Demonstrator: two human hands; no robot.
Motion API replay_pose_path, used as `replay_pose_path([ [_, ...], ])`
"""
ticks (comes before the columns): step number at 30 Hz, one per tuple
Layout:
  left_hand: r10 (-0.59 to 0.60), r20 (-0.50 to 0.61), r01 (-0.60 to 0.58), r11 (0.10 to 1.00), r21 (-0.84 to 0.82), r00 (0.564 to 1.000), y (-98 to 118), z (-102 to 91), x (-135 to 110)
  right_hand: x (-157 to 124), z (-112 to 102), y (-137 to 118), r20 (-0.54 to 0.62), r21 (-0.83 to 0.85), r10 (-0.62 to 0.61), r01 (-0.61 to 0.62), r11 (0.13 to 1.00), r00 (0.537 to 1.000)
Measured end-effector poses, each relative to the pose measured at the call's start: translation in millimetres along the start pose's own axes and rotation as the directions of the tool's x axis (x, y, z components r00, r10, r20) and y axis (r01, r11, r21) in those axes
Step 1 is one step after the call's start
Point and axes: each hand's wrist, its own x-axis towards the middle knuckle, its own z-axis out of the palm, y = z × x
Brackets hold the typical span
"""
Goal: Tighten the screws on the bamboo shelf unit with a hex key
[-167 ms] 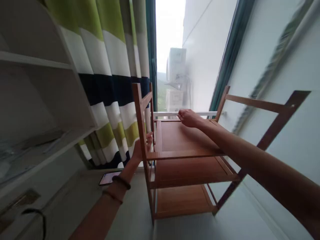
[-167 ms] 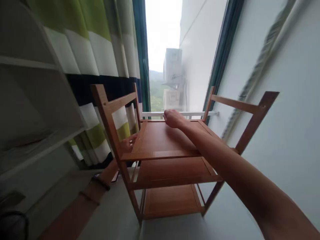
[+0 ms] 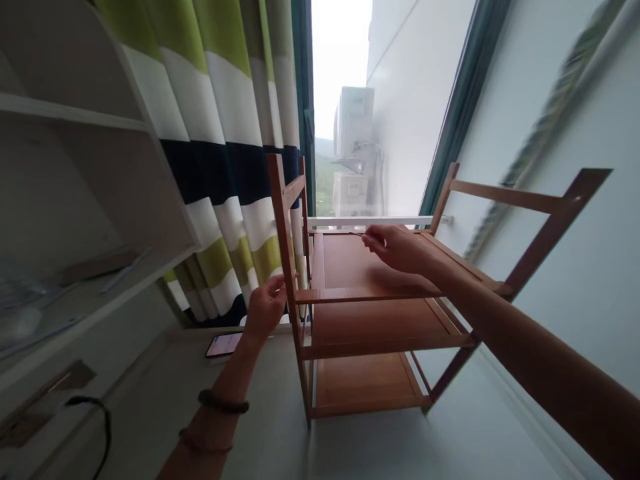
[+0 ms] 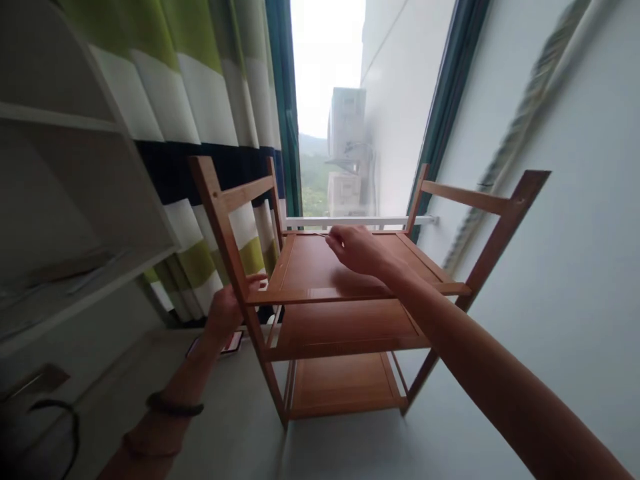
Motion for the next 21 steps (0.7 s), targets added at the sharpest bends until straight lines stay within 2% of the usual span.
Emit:
replay_pose_path([
  [5, -0.006, -0.116, 0.011, 0.999, 0.046, 0.993, 11, -24.8, -62, -64, -13, -28, -0.162, 0.152, -0.033, 0.058, 0.987, 0.986],
  [7, 0.025, -0.144, -0.015, 0.997, 0.071, 0.989, 22, -23.4, -90, -87, -12, -39, -0.244, 0.223, -0.017, 0.073, 0.972, 0.970],
  [8, 0.043, -0.107, -0.035, 0.997, 0.074, 0.993, 27, -19.5, -103, -98, -9, -44, -0.281, 0.259, -0.008, 0.085, 0.962, 0.960],
  [11, 0.105, 0.115, -0.115, 0.990, 0.084, 0.988, 43, 1.4, -127, -128, -1, -52, -0.314, 0.305, 0.040, 0.061, 0.950, 0.949],
  [14, 0.195, 0.255, -0.214, 0.976, 0.049, 0.947, 54, 28.0, -130, -156, 4, -48, -0.293, 0.360, 0.159, -0.045, 0.932, 0.943],
  [18, 0.303, 0.357, -0.317, 0.948, -0.019, 0.884, 69, 63.9, -119, -185, -3, -25, -0.291, 0.478, 0.351, -0.183, 0.859, 0.890],
  [21, 0.368, 0.328, -0.370, 0.927, -0.058, 0.870, 85, 91.0, -115, -198, -14, -4, -0.311, 0.520, 0.443, -0.240, 0.820, 0.841],
])
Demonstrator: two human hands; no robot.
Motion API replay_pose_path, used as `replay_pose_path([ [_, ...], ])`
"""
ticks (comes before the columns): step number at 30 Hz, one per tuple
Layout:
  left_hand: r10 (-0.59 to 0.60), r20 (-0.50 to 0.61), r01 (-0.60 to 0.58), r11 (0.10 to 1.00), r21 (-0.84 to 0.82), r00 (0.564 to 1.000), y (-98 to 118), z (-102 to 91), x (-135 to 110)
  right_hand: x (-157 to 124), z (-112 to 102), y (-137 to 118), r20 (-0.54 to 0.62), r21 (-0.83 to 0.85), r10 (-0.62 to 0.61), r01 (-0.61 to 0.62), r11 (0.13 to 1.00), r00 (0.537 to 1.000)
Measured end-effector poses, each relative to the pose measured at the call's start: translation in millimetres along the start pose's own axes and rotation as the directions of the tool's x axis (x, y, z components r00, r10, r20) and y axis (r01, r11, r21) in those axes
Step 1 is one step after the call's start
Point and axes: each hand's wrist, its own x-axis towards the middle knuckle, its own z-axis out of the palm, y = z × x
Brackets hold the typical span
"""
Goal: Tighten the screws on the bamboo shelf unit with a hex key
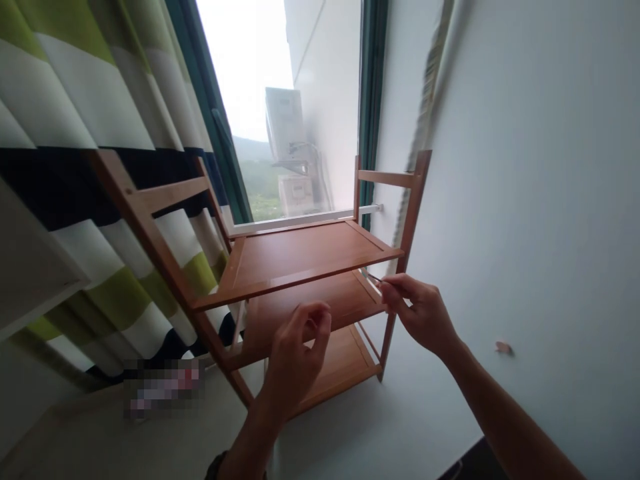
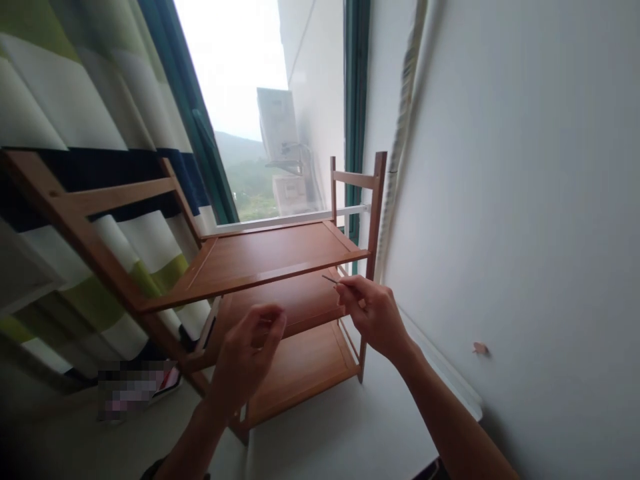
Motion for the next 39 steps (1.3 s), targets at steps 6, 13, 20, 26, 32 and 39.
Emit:
replay_pose_path([
  [6, -0.091, 0.066, 0.099, 0.987, -0.126, 0.994, 20, 55.3, 27, 2, -38, 38, -0.094, 0.106, 0.144, -0.134, 0.985, 0.985],
  [13, -0.202, 0.141, 0.245, 0.838, -0.488, 0.969, 23, 107.9, 63, 16, -63, 90, -0.025, 0.217, 0.207, -0.197, 0.956, 0.978],
  [20, -0.249, 0.165, 0.286, 0.594, -0.752, 0.954, 33, 141.0, 86, 39, -73, 116, 0.081, 0.288, 0.159, -0.176, 0.941, 0.984],
  [26, -0.310, 0.240, 0.370, 0.481, -0.795, 0.920, 39, 145.3, 105, 54, -86, 123, 0.131, 0.322, 0.107, -0.144, 0.935, 0.986],
  [32, -0.308, 0.322, 0.408, 0.274, -0.871, 0.895, 44, 151.2, 111, 67, -96, 124, 0.174, 0.236, 0.026, -0.068, 0.969, 0.984],
  [39, -0.388, 0.270, 0.405, 0.327, -0.853, 0.881, 56, 157.3, 113, 85, -92, 126, 0.218, 0.184, -0.065, 0.025, 0.983, 0.974],
])
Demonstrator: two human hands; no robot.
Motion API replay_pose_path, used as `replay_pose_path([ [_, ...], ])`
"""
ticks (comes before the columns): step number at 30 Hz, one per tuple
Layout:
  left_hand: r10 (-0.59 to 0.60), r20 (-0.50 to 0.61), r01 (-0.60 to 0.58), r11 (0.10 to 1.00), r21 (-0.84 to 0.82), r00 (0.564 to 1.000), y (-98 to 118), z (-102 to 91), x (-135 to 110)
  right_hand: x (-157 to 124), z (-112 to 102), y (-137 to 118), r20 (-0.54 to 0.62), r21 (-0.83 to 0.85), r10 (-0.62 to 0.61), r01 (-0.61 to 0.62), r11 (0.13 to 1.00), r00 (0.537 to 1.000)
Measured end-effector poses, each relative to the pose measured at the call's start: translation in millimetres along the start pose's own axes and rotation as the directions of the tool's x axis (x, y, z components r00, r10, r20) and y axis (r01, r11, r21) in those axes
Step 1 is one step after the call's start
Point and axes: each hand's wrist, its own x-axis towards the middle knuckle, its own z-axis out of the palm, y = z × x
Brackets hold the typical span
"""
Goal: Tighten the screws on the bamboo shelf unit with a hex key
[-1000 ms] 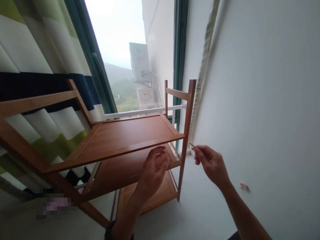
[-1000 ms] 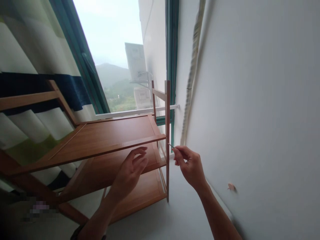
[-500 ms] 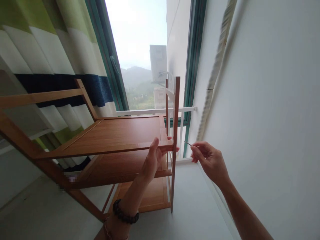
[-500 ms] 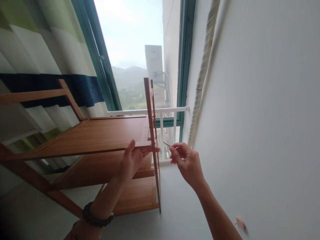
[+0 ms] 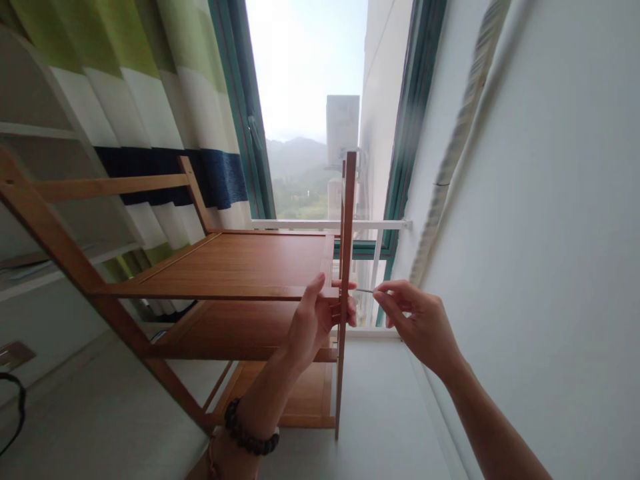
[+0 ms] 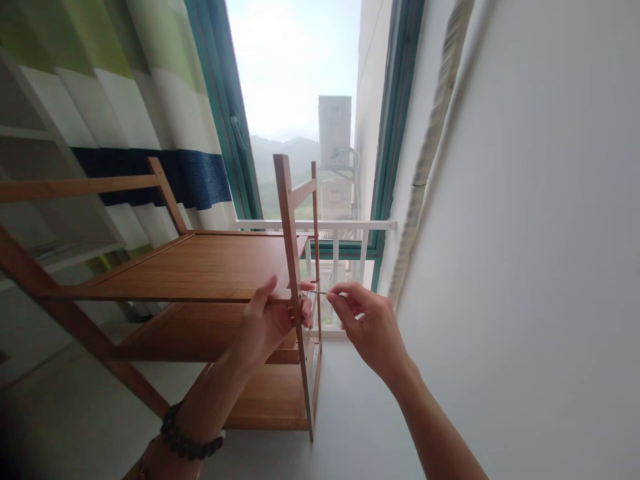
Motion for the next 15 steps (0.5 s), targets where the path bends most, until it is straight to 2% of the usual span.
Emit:
replay_pose_path([
  [10, 0.032, -0.153, -0.031, 0.999, 0.012, 0.988, -2, 11.0, 0, 8, 2, 8, 0.061, -0.008, -0.168, 0.169, 0.986, 0.984],
  [15, 0.027, -0.152, -0.021, 0.999, 0.040, 0.988, -6, 11.3, 4, 8, 4, 11, 0.077, 0.017, -0.188, 0.187, 0.982, 0.979],
])
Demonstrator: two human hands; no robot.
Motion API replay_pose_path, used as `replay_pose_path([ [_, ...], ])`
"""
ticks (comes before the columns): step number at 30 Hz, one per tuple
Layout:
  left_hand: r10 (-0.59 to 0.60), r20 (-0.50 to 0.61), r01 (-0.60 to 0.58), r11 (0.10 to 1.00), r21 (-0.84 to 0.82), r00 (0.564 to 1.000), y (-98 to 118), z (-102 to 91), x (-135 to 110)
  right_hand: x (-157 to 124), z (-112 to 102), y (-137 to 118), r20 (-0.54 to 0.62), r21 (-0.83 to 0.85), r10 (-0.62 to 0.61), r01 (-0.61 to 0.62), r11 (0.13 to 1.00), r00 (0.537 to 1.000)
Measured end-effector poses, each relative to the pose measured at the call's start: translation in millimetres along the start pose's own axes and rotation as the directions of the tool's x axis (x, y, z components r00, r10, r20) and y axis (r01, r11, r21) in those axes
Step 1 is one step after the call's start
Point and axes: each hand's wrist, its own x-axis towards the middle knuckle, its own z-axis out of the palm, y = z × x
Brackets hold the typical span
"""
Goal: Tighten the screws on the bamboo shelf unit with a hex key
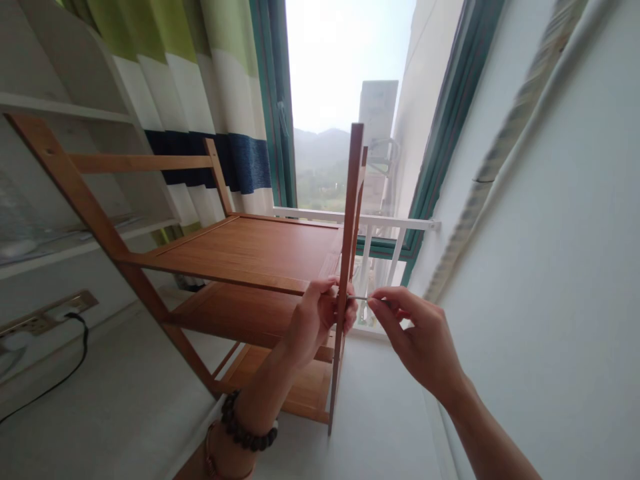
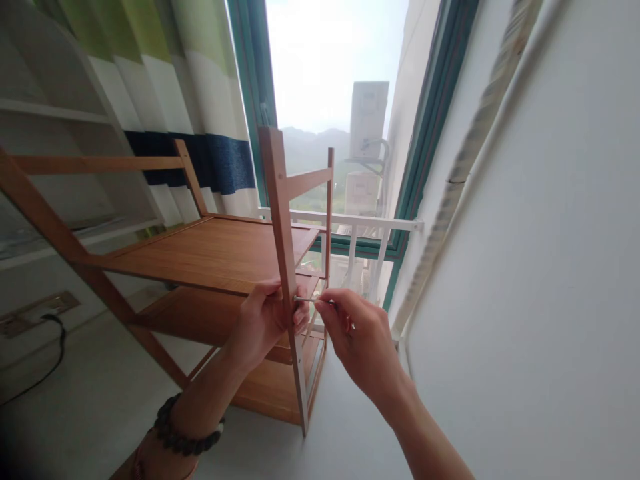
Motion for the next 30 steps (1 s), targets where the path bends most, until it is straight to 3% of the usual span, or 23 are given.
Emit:
replay_pose_path([
  [10, 0.080, -0.076, -0.074, 0.993, 0.088, 0.994, -2.5, 7.4, 2.5, 5.6, -5.0, -2.9, 0.030, 0.055, -0.155, 0.154, 0.987, 0.987],
  [30, -0.011, -0.031, 0.014, 0.997, 0.082, 0.999, 0.1, 7.9, -0.5, 2.8, -2.2, 0.8, 0.031, 0.039, -0.075, 0.074, 0.996, 0.997],
])
